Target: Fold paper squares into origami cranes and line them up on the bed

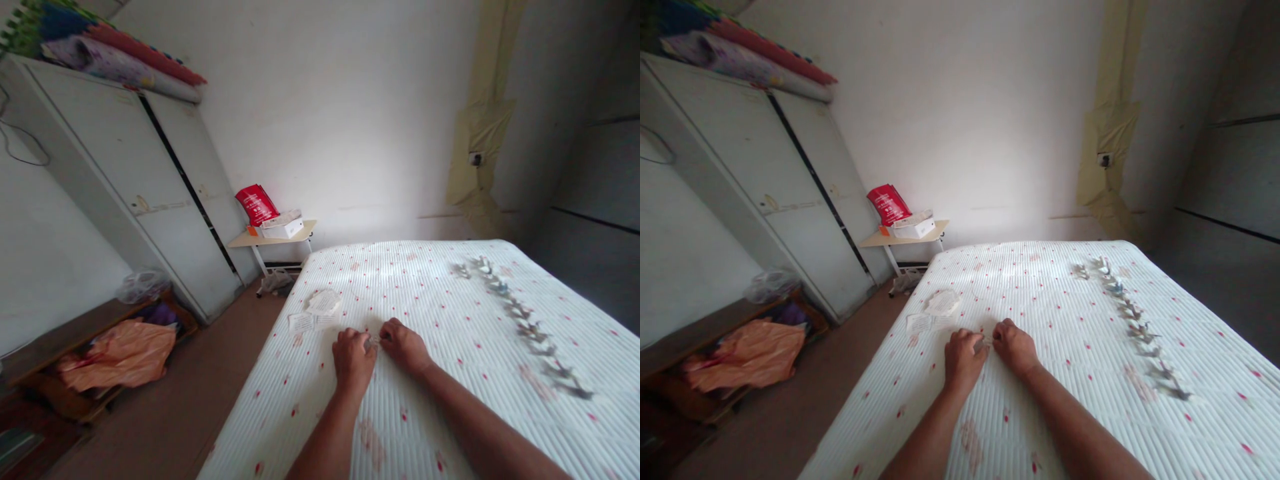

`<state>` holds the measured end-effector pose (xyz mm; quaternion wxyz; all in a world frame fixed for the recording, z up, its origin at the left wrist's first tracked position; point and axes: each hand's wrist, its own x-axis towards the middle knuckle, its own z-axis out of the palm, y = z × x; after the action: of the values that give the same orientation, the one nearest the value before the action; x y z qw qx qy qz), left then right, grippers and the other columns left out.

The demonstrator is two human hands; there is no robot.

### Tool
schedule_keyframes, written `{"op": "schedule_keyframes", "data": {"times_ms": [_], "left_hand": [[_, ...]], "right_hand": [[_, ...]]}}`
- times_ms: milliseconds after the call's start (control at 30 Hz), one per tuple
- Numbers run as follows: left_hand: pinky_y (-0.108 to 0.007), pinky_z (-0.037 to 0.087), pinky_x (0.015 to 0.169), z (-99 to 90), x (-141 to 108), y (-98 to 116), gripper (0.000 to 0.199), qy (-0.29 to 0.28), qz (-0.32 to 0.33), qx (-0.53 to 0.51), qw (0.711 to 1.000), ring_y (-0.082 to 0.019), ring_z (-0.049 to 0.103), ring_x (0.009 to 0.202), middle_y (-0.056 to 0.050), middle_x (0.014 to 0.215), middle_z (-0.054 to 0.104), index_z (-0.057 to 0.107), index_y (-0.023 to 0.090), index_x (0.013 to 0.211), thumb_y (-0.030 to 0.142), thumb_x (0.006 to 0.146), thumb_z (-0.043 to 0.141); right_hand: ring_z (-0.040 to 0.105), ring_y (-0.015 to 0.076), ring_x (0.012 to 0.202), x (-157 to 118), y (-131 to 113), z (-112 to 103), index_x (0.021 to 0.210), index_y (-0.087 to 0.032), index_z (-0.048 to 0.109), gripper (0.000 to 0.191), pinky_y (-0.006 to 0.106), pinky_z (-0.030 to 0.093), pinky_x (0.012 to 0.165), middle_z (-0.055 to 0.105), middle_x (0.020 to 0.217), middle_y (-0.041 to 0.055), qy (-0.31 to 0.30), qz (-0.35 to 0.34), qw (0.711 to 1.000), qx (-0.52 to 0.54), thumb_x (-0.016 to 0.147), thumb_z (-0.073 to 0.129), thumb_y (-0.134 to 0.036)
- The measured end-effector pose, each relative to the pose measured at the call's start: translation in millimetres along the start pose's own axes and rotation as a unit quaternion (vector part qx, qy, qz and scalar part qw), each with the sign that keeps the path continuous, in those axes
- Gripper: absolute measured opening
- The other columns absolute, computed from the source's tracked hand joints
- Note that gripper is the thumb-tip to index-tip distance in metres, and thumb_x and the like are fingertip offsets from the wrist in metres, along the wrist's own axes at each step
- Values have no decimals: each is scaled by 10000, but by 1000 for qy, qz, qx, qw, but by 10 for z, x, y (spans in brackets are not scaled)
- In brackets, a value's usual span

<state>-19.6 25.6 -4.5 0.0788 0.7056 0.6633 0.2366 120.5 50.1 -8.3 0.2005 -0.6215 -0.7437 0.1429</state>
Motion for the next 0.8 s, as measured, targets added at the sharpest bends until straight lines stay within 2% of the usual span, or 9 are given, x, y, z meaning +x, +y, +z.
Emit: {"op": "schedule_keyframes", "data": {"times_ms": [133,267,400,533,667,800], "left_hand": [[-290,345,783,10,62,17,173,-6,-24,4,1000,-181,518,938,-6,917,620,671,270,888,294,720,635],[-275,335,741,53,113,-4,69,8,-26,-12,1000,-164,536,871,13,837,633,657,231,749,246,682,660],[-258,339,717,109,133,-50,55,29,9,-41,999,-146,537,806,21,767,624,629,205,701,173,665,654],[-243,361,700,141,129,-68,88,60,65,-81,993,-141,516,765,13,719,593,591,187,655,109,674,629],[-245,379,720,135,135,-54,131,112,119,-96,982,-150,494,788,3,722,562,558,188,657,66,698,585],[-254,380,728,114,169,-49,151,138,150,-59,977,-157,481,799,-5,727,538,541,195,654,61,722,556]], "right_hand": [[549,104,687,-10,3,-4,784,-186,596,110,210,302,578,585,844,9,0,-8,1000,8,769,488,-168],[557,119,731,-21,17,-31,816,-195,605,118,210,330,614,611,837,10,3,-20,999,30,765,500,-173],[570,127,778,-19,41,-67,852,-207,639,157,208,350,642,628,885,20,-12,-51,997,51,770,508,-178],[564,114,708,-25,51,-83,774,-194,650,146,200,342,600,613,818,17,-10,-68,997,46,775,506,-167],[553,107,681,-39,39,-70,778,-182,636,150,200,332,596,604,814,18,56,-108,992,23,793,493,-139],[519,116,642,-30,25,-40,718,-168,623,168,230,305,602,592,768,27,146,-153,974,-75,812,490,-131]]}}
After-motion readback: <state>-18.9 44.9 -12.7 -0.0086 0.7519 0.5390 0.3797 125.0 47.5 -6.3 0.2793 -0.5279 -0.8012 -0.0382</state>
